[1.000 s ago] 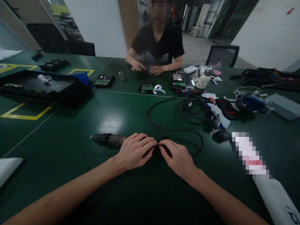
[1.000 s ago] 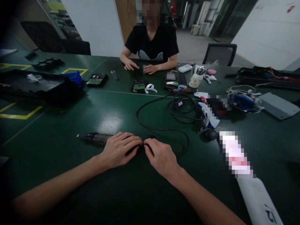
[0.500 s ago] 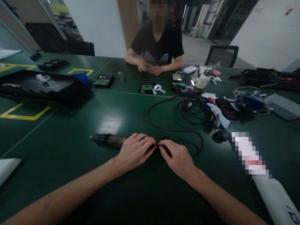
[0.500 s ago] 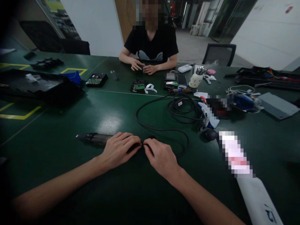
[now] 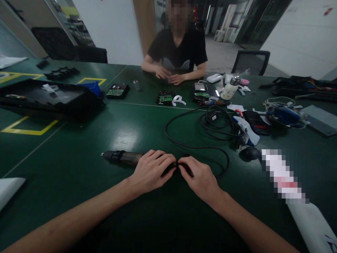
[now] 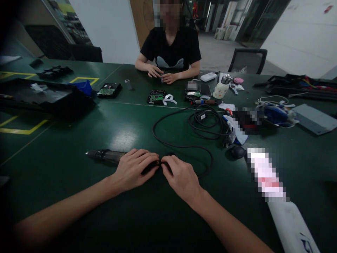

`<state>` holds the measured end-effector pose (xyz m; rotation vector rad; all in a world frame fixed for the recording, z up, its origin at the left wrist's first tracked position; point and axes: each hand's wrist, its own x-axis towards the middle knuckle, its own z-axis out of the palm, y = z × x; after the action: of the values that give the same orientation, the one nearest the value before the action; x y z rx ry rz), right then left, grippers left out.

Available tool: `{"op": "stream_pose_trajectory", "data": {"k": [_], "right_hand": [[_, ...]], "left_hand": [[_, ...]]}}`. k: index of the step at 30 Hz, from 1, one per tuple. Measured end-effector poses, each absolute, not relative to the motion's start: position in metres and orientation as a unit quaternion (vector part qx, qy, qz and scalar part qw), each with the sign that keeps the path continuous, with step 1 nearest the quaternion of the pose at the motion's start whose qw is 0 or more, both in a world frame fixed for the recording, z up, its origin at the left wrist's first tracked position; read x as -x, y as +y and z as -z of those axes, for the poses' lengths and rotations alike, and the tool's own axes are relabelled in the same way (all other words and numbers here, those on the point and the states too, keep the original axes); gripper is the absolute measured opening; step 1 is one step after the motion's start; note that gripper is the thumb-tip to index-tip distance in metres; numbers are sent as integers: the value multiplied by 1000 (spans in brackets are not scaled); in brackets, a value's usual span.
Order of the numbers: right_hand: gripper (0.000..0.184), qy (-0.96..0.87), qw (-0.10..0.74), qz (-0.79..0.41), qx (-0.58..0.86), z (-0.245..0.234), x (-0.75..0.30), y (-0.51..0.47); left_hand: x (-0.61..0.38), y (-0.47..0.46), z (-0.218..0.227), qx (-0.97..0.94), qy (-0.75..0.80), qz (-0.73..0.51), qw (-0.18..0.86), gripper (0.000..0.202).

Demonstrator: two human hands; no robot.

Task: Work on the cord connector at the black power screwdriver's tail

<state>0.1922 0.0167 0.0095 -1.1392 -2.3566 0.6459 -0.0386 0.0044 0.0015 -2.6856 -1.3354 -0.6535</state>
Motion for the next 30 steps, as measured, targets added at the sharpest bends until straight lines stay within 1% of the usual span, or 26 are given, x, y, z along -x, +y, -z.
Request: {"op": "stream_pose_trajectory", "data": {"k": [2,6,12,15,21,25,30], "right_hand": [[16,-852,222,-237,411,-9,-193,17],[15,-850,233,-234,409,-9,-193,17],[15,-853,230,-234,406,-9,-193,17],[15,-854,229,-232,406,-9,-193,17],[15,-850,230,-239,410,-9,-193,16],[15,-848,227,-245,411,-9,-193,16],[16,-849,223,-243,413,-9,-193,16]], "left_hand": [[39,4,-2,881,-421,212,34,25],[40,5,-1,872,-435,219,52,19],[40,6,-2,883,-415,213,41,25],[40,6,-1,876,-433,210,48,19],[40,4,-2,882,-420,210,37,24],[40,5,-1,874,-435,212,47,18],[41,6,0,883,-416,216,33,24]]}}
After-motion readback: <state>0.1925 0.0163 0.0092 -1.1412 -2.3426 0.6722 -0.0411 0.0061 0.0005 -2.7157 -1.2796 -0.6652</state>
